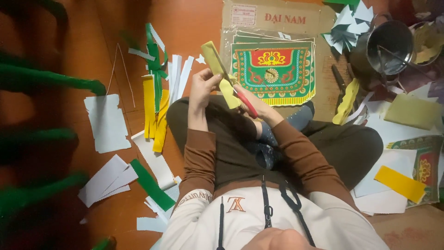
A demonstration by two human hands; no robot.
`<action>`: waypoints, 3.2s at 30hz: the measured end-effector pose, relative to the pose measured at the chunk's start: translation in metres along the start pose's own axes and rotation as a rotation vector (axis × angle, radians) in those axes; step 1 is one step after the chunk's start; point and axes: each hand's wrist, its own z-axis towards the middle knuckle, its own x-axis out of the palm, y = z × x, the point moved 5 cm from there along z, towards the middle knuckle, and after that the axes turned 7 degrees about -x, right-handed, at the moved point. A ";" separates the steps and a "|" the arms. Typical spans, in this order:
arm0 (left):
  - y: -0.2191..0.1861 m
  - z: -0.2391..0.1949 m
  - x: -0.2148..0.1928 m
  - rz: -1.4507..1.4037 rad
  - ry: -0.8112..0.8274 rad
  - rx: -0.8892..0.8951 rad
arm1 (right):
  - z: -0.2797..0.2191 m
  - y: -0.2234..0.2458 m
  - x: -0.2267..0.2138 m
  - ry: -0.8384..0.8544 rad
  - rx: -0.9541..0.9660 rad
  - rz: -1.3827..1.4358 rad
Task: Cutting and folding yellow paper strips to prepare them for a craft project involving decorative banners and statues.
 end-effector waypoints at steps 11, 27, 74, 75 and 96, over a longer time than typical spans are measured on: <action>-0.020 -0.022 0.014 0.094 0.086 -0.066 | -0.015 -0.011 -0.019 -0.049 0.003 -0.234; 0.009 0.006 0.006 -0.102 -0.048 0.003 | -0.004 0.061 0.008 0.072 0.229 0.496; -0.006 -0.012 0.029 0.329 -0.178 0.231 | -0.018 -0.009 0.000 -0.218 -0.016 -0.111; -0.004 -0.008 0.026 0.238 -0.183 0.195 | -0.019 -0.006 0.002 -0.222 0.024 -0.079; -0.002 0.002 0.002 0.385 -0.035 0.019 | -0.009 -0.044 -0.032 -0.050 0.161 -0.326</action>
